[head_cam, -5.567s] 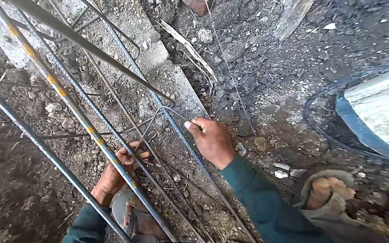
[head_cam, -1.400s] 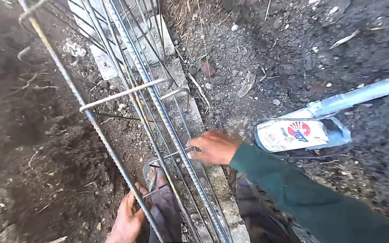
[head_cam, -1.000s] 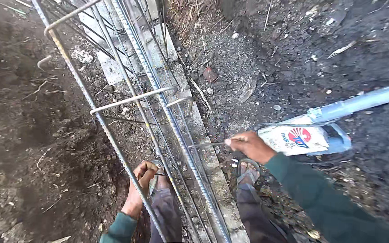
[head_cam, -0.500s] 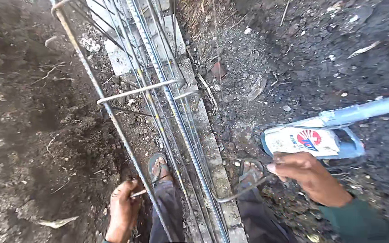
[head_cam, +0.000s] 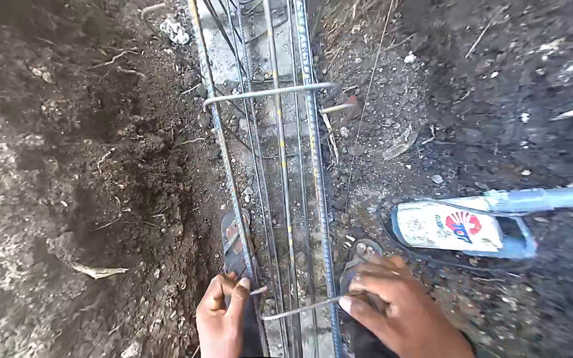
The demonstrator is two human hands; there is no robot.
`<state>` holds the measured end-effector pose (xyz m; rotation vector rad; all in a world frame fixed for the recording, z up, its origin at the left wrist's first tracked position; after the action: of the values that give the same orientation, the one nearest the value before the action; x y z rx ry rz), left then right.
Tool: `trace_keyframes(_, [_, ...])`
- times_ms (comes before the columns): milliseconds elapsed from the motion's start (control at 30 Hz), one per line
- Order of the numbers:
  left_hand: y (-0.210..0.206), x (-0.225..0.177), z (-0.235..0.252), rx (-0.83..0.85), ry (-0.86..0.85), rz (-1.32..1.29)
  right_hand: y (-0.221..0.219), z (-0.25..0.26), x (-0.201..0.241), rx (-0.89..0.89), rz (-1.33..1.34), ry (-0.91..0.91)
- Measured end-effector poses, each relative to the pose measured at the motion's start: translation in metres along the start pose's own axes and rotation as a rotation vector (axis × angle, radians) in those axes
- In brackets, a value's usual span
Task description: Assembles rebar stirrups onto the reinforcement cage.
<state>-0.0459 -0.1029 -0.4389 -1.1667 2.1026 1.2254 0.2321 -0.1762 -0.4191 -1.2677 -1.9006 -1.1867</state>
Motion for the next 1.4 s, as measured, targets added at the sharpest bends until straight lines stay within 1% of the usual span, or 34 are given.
trace_keyframes(100, [0.017, -0.007, 0.0, 0.17, -0.08, 0.314, -0.012, -0.001, 0.01, 0.044, -0.143, 0.01])
trace_keyframes(133, [0.022, -0.01, 0.002, 0.217, -0.105, 0.374, -0.013, -0.001, 0.013, 0.057, -0.147, 0.014])
trace_keyframes(200, [0.028, -0.009, 0.011, 0.275, -0.147, 0.417, -0.012, -0.004, 0.015, 0.069, -0.059, 0.016])
trace_keyframes(300, [0.033, -0.003, 0.024, 0.321, -0.215, 0.348, -0.012, -0.009, 0.018, 0.092, 0.116, 0.006])
trace_keyframes(400, [0.023, -0.002, 0.028, 0.347, -0.224, 0.199, -0.013, -0.006, 0.022, 0.128, 0.181, 0.013])
trace_keyframes(433, [0.02, -0.003, 0.03, 0.337, -0.19, 0.117, -0.013, -0.005, 0.024, 0.143, 0.198, 0.012])
trace_keyframes(500, [0.02, -0.005, 0.038, 0.362, -0.061, -0.035, -0.015, -0.009, 0.026, 0.169, 0.242, 0.019])
trace_keyframes(567, [0.016, -0.003, 0.047, 0.483, 0.059, -0.085, -0.024, -0.008, 0.034, 0.196, 0.254, 0.048])
trace_keyframes(600, [0.013, 0.0, 0.049, 0.578, 0.066, -0.077, -0.031, -0.005, 0.04, 0.198, 0.249, 0.053])
trace_keyframes(667, [0.012, 0.004, 0.05, 0.712, 0.044, -0.002, -0.04, 0.006, 0.045, 0.135, 0.159, 0.03])
trace_keyframes(767, [0.02, 0.007, 0.064, 0.764, 0.03, 0.164, -0.046, 0.012, 0.037, 0.02, -0.115, 0.032])
trace_keyframes(833, [0.02, 0.009, 0.076, 0.826, 0.071, 0.16, -0.04, 0.009, 0.034, -0.039, -0.257, 0.01])
trace_keyframes(867, [0.016, 0.008, 0.076, 0.853, 0.094, 0.111, -0.033, 0.007, 0.038, -0.058, -0.267, -0.027])
trace_keyframes(933, [0.003, 0.008, 0.065, 0.848, 0.13, -0.064, -0.017, 0.007, 0.049, -0.144, -0.158, -0.112])
trace_keyframes(1000, [-0.01, 0.01, 0.054, 0.771, 0.154, -0.206, -0.001, 0.011, 0.045, -0.35, 0.058, -0.185])
trace_keyframes(1067, [-0.017, 0.013, 0.052, 0.652, 0.168, -0.208, 0.007, 0.018, 0.013, -0.568, 0.19, -0.248])
trace_keyframes(1100, [-0.019, 0.018, 0.053, 0.593, 0.18, -0.238, 0.007, 0.021, -0.009, -0.62, 0.252, -0.294])
trace_keyframes(1133, [-0.022, 0.023, 0.054, 0.54, 0.201, -0.288, 0.002, 0.024, -0.031, -0.616, 0.342, -0.355])
trace_keyframes(1167, [-0.025, 0.026, 0.055, 0.5, 0.228, -0.334, -0.007, 0.027, -0.05, -0.568, 0.453, -0.425])
trace_keyframes(1200, [-0.029, 0.027, 0.057, 0.486, 0.233, -0.349, -0.02, 0.032, -0.062, -0.505, 0.567, -0.483])
trace_keyframes(1233, [-0.034, 0.023, 0.058, 0.49, 0.218, -0.328, -0.035, 0.039, -0.065, -0.447, 0.692, -0.535])
trace_keyframes(1267, [-0.038, 0.017, 0.057, 0.51, 0.193, -0.276, -0.049, 0.046, -0.062, -0.417, 0.82, -0.579])
trace_keyframes(1300, [-0.04, 0.01, 0.055, 0.524, 0.182, -0.207, -0.059, 0.053, -0.057, -0.433, 0.917, -0.603])
trace_keyframes(1333, [-0.039, 0.005, 0.056, 0.535, 0.182, -0.155, -0.062, 0.062, -0.049, -0.472, 0.983, -0.613])
trace_keyframes(1400, [-0.038, 0.005, 0.063, 0.535, 0.209, -0.185, -0.05, 0.083, -0.03, -0.548, 1.056, -0.604])
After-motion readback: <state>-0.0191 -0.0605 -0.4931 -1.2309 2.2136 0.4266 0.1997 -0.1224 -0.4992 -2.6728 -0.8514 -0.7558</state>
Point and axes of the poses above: each hand's wrist, its own z-axis towards the middle knuckle, its own y-axis out of the back of the hand, x = y × z, the point moved 2 cm from there along z, towards the middle knuckle, and after that the axes turned 10 degrees about z, right-handed, at the moved point
